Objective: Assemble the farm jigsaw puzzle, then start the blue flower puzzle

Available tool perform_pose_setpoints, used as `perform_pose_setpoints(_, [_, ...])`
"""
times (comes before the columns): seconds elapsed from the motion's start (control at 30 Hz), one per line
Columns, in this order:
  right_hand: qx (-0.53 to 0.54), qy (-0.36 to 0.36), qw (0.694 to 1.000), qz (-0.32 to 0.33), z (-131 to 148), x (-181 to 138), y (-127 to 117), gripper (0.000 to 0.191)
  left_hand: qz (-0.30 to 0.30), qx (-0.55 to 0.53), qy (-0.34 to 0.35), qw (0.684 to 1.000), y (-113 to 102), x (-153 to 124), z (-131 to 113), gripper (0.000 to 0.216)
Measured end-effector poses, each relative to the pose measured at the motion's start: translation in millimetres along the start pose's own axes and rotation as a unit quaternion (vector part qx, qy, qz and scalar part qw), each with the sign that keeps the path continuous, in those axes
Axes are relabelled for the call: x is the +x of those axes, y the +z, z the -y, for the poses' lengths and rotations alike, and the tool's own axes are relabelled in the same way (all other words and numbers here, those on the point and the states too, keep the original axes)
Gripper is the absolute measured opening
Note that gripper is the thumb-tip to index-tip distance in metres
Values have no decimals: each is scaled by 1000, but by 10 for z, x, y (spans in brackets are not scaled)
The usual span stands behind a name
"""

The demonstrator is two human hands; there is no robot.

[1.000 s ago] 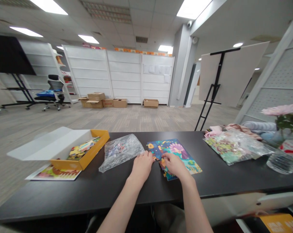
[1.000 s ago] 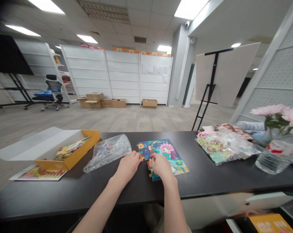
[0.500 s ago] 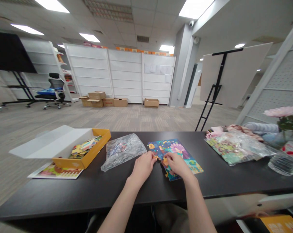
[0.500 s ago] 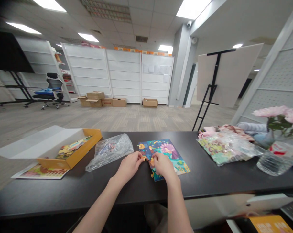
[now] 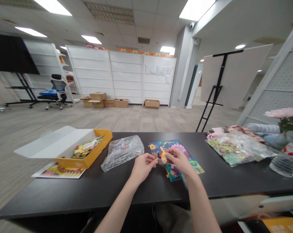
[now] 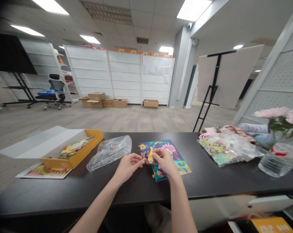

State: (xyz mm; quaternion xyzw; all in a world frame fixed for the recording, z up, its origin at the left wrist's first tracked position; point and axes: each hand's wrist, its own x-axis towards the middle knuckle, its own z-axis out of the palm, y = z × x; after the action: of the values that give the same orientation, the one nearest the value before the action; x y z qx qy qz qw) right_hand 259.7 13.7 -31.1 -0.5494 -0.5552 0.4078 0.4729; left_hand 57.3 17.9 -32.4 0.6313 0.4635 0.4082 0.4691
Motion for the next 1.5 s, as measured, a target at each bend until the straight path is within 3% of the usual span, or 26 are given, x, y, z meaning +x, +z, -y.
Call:
perform_pose_setpoints(0.27, [39, 6, 999, 19, 25, -17, 134, 39, 8, -91, -8, 996, 8, 2, 97, 36])
perform_pose_setpoints(0.4, [41, -6, 999, 35, 143, -74, 78, 41, 44, -123, -12, 991, -5, -47, -26, 38])
perform_pose_setpoints(0.5, [51, -8, 998, 45, 232, -135, 7, 42, 103, -61, 0, 993, -125, -181, -306, 27])
perform_pose_setpoints(0.57, [62, -14, 997, 48, 276, -170, -14, 40, 157, 39, 27, 986, -309, -294, -540, 18])
perform_pose_setpoints(0.6, [67, -17, 996, 52, 295, -185, -11, 39, 146, 94, 44, 984, -431, -345, -644, 15])
perform_pose_setpoints(0.63, [71, -20, 995, 62, 314, -197, 2, 39, 98, 163, 69, 979, -568, -387, -726, 12])
perform_pose_setpoints(0.67, [73, -23, 994, 75, 334, -208, 25, 38, 41, 255, 95, 961, -712, -417, -777, 10])
perform_pose_setpoints(0.73, [75, -27, 991, 108, 374, -226, 98, 39, -57, 434, 102, 893, -990, -434, -776, 12])
perform_pose_setpoints(0.8, [72, -29, 988, 134, 413, -240, 198, 40, -96, 549, 49, 829, -1209, -404, -662, 26])
perform_pose_setpoints(0.83, [70, -30, 986, 145, 432, -247, 254, 41, -98, 574, 22, 813, -1286, -377, -585, 25])
perform_pose_setpoints(0.93, [66, -30, 982, 177, 480, -274, 438, 44, -108, 543, -11, 833, -1380, -284, -384, 15])
perform_pose_setpoints(1.07, [97, -21, 973, 210, 539, -304, 708, 45, -168, 411, 42, 895, -1319, -193, -275, 18])
perform_pose_setpoints(1.2, [143, -15, 972, 188, 582, -269, 998, 45, -172, 330, 83, 925, -1236, -172, -234, 16])
perform_pose_setpoints(1.37, [79, -35, 991, 103, 506, -147, 1362, 42, -202, 320, 107, 919, -1179, -211, -238, 16])
perform_pose_setpoints(1.5, [47, -68, 993, 88, 398, 6, 1628, 37, -198, 336, 125, 912, -1155, -240, -260, 19])
